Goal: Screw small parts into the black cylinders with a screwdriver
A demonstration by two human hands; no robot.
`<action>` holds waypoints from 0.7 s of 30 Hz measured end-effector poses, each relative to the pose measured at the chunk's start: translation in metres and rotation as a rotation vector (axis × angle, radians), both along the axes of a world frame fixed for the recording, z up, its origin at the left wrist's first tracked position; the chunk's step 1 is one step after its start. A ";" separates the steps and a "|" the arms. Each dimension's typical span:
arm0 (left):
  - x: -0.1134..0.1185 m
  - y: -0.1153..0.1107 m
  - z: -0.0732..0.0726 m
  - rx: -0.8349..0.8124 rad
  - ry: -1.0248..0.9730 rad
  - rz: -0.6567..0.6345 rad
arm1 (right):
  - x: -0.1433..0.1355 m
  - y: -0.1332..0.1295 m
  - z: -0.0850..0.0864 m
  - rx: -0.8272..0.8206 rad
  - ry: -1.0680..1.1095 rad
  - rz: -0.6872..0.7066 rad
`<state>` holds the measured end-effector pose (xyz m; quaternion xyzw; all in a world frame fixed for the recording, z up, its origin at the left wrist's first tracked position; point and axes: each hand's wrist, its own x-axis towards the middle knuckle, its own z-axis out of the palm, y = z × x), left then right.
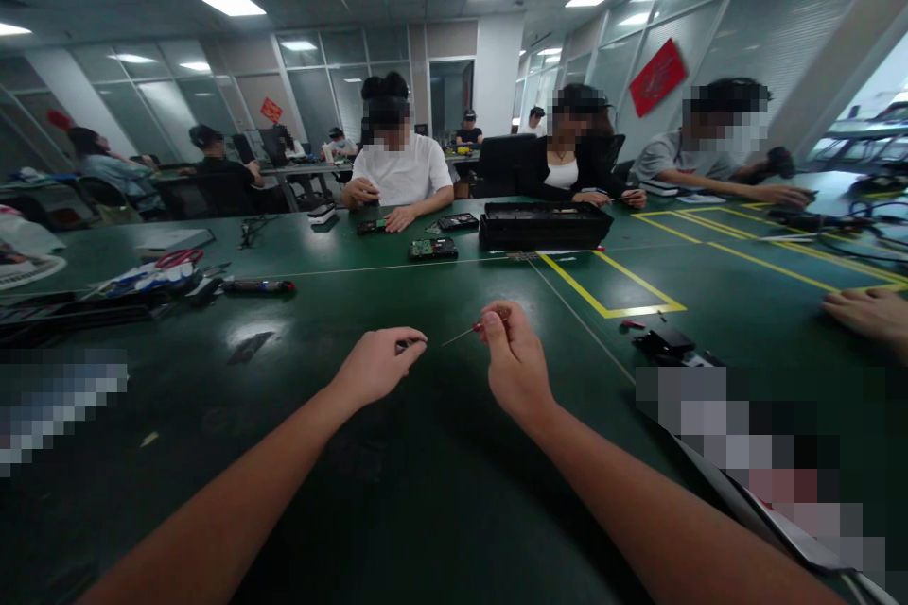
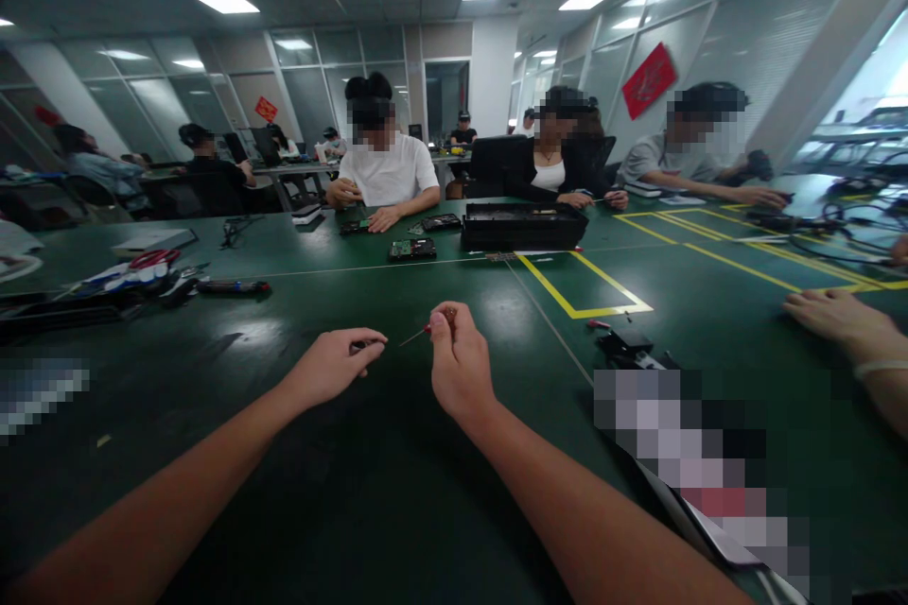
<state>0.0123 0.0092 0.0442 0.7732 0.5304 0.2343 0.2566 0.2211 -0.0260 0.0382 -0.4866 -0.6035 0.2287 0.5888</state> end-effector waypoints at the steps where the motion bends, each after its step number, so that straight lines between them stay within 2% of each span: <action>1: -0.008 0.002 0.003 -0.055 -0.076 0.056 | 0.000 0.000 0.000 -0.002 0.001 0.004; 6: -0.059 0.004 0.013 -0.244 -0.597 0.380 | 0.000 0.002 -0.004 -0.004 0.003 0.013; 9: -0.094 0.000 0.018 -0.231 -0.831 0.522 | 0.001 0.003 -0.005 -0.006 0.003 0.016; 16: -0.162 -0.023 0.031 -0.126 -1.039 0.838 | 0.000 0.004 -0.009 -0.022 -0.005 0.029; 21: -0.208 -0.039 0.034 -0.019 -1.054 1.067 | 0.000 0.005 -0.010 -0.009 -0.016 0.022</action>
